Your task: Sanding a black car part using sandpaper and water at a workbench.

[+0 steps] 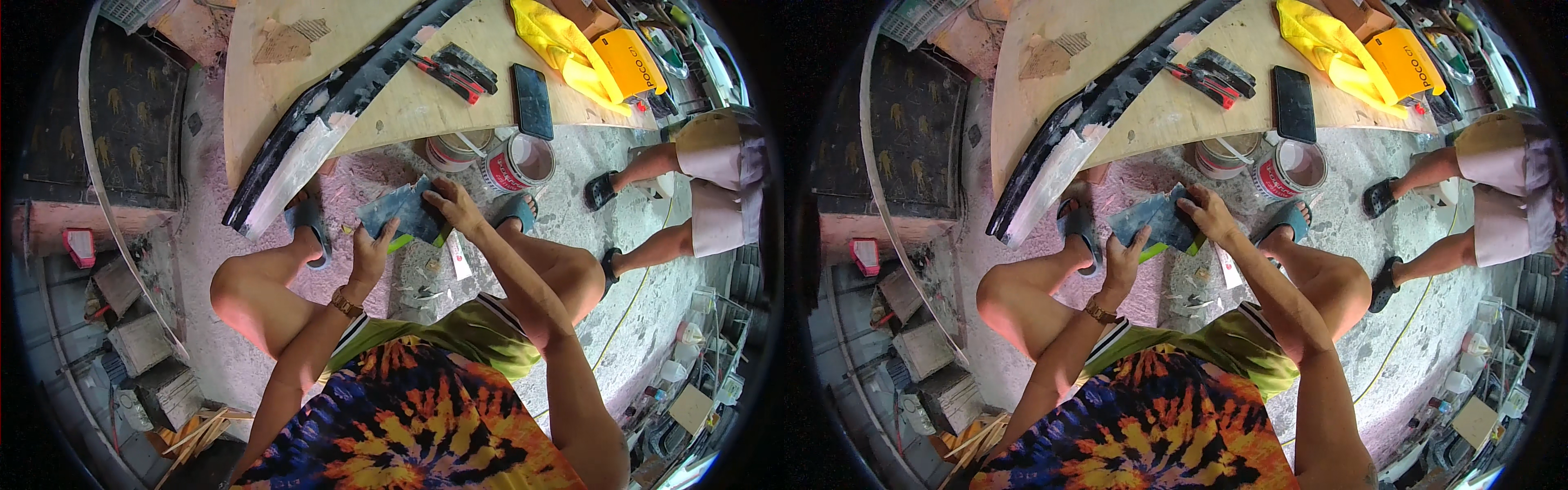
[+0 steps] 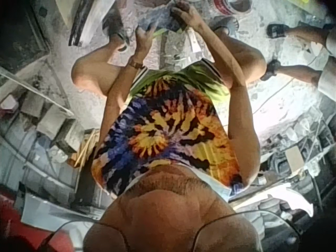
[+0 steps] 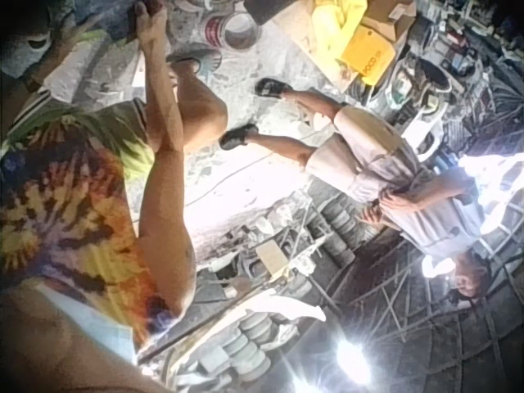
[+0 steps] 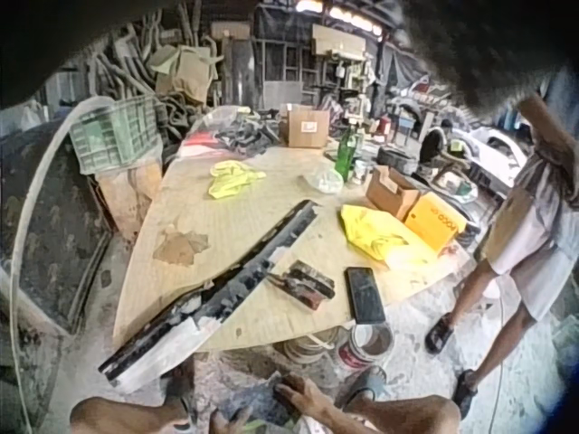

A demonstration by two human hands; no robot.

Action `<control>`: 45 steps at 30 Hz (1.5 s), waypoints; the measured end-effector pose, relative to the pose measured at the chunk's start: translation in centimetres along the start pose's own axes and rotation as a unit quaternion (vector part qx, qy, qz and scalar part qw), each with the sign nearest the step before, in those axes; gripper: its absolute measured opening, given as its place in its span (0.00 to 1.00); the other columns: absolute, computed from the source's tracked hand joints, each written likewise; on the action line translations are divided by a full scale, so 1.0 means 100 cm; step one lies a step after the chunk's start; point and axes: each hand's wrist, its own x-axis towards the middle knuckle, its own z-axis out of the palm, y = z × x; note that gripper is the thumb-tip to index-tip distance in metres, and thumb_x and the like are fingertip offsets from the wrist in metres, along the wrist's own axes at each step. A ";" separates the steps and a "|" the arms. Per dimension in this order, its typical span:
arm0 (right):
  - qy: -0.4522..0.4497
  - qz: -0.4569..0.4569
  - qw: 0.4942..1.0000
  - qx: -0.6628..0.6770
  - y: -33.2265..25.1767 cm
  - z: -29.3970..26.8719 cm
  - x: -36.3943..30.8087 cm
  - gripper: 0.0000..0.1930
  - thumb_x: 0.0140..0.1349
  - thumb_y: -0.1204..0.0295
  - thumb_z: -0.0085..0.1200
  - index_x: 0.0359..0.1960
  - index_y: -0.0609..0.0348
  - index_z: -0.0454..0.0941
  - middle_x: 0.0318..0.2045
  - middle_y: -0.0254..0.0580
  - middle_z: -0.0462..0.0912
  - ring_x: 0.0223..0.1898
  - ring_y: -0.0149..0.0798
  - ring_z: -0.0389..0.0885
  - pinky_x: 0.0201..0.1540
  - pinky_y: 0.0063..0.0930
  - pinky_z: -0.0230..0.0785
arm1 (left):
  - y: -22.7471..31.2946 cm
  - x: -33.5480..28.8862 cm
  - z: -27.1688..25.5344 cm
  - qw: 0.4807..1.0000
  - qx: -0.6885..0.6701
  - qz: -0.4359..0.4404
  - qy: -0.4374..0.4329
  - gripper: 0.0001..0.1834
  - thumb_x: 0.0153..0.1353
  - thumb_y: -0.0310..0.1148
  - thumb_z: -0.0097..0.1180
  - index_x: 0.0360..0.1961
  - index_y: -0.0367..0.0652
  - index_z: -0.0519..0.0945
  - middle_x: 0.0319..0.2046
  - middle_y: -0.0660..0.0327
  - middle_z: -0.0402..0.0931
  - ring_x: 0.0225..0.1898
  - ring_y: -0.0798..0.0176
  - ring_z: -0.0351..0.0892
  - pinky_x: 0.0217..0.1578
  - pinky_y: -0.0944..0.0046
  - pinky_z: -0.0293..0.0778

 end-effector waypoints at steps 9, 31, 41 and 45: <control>0.059 -0.047 0.966 -0.247 -0.019 0.005 -0.011 0.17 0.62 0.58 0.55 0.43 0.59 0.76 0.35 0.54 0.82 0.40 0.55 0.80 0.42 0.43 0.71 | 0.006 -0.009 -0.008 0.975 0.157 -0.018 -0.160 0.16 0.64 0.35 0.59 0.43 0.31 0.74 0.36 0.58 0.77 0.38 0.70 0.70 0.43 0.63 0.69; 0.062 -0.111 0.950 -0.286 -0.031 0.023 -0.019 0.15 0.61 0.56 0.55 0.35 0.55 0.76 0.29 0.52 0.81 0.35 0.59 0.79 0.36 0.49 0.70 | 0.008 0.001 -0.017 0.970 0.148 0.000 -0.195 0.15 0.63 0.34 0.61 0.42 0.33 0.75 0.31 0.64 0.78 0.35 0.70 0.74 0.37 0.66 0.72; -0.028 -0.221 0.917 -0.331 -0.056 0.023 -0.019 0.14 0.63 0.57 0.54 0.34 0.55 0.77 0.28 0.54 0.81 0.33 0.58 0.79 0.35 0.47 0.70 | 0.011 0.010 -0.027 0.923 0.050 -0.186 -0.333 0.14 0.63 0.39 0.60 0.42 0.40 0.76 0.34 0.68 0.74 0.35 0.73 0.69 0.39 0.69 0.69; 0.077 -0.070 0.979 -0.176 0.007 -0.028 -0.004 0.16 0.65 0.59 0.53 0.34 0.62 0.78 0.26 0.54 0.79 0.27 0.49 0.78 0.33 0.39 0.68 | 0.005 0.015 -0.030 0.985 0.041 -0.093 -0.142 0.15 0.67 0.43 0.55 0.39 0.39 0.78 0.33 0.70 0.74 0.35 0.74 0.67 0.38 0.69 0.67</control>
